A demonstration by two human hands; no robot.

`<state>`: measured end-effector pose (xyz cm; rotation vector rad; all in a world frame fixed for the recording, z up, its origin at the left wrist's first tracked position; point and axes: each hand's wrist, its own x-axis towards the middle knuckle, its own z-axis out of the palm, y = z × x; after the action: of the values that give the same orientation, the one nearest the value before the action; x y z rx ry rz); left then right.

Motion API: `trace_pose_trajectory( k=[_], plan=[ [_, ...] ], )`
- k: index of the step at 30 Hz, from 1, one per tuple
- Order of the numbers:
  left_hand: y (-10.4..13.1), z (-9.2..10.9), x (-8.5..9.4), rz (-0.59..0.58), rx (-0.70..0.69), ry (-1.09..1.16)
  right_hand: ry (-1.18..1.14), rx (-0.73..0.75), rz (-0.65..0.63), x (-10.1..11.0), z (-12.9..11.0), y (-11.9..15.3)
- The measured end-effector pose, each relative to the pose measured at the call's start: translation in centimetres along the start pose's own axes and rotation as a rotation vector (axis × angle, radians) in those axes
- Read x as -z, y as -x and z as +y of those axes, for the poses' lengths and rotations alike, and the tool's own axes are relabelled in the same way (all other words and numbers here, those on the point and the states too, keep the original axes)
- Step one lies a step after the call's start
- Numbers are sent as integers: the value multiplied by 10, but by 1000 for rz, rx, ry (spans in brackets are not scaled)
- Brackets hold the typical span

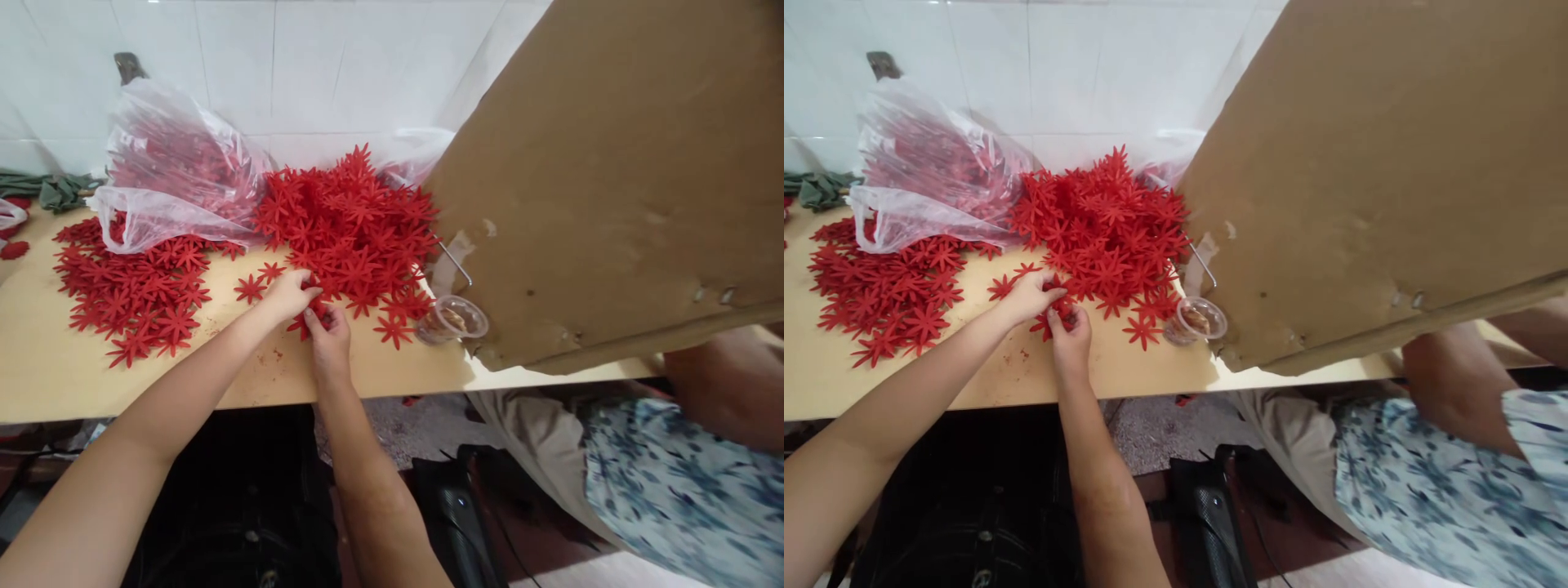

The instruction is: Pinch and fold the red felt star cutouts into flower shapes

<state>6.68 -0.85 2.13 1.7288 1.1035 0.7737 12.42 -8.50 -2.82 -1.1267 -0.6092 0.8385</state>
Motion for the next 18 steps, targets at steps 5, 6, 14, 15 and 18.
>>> trace_pose_trajectory(
  k=[5, 6, 14, 15, 18],
  plan=[
    [-28, 18, -7, 93, 72, 158, -12, -14, -19, 3, 8, -5],
    [-34, 24, -8, 99, 57, 165, -29, -21, -26, 3, 10, -6],
    [-37, 46, -3, 57, -253, -16, -34, -15, -40, 3, 2, 0],
    [-29, 41, 2, 28, -221, -5, -20, -10, -38, 3, 1, 1],
    [3, 20, 22, -21, -67, 104, 74, 49, -96, 4, -2, 3]
  ],
)
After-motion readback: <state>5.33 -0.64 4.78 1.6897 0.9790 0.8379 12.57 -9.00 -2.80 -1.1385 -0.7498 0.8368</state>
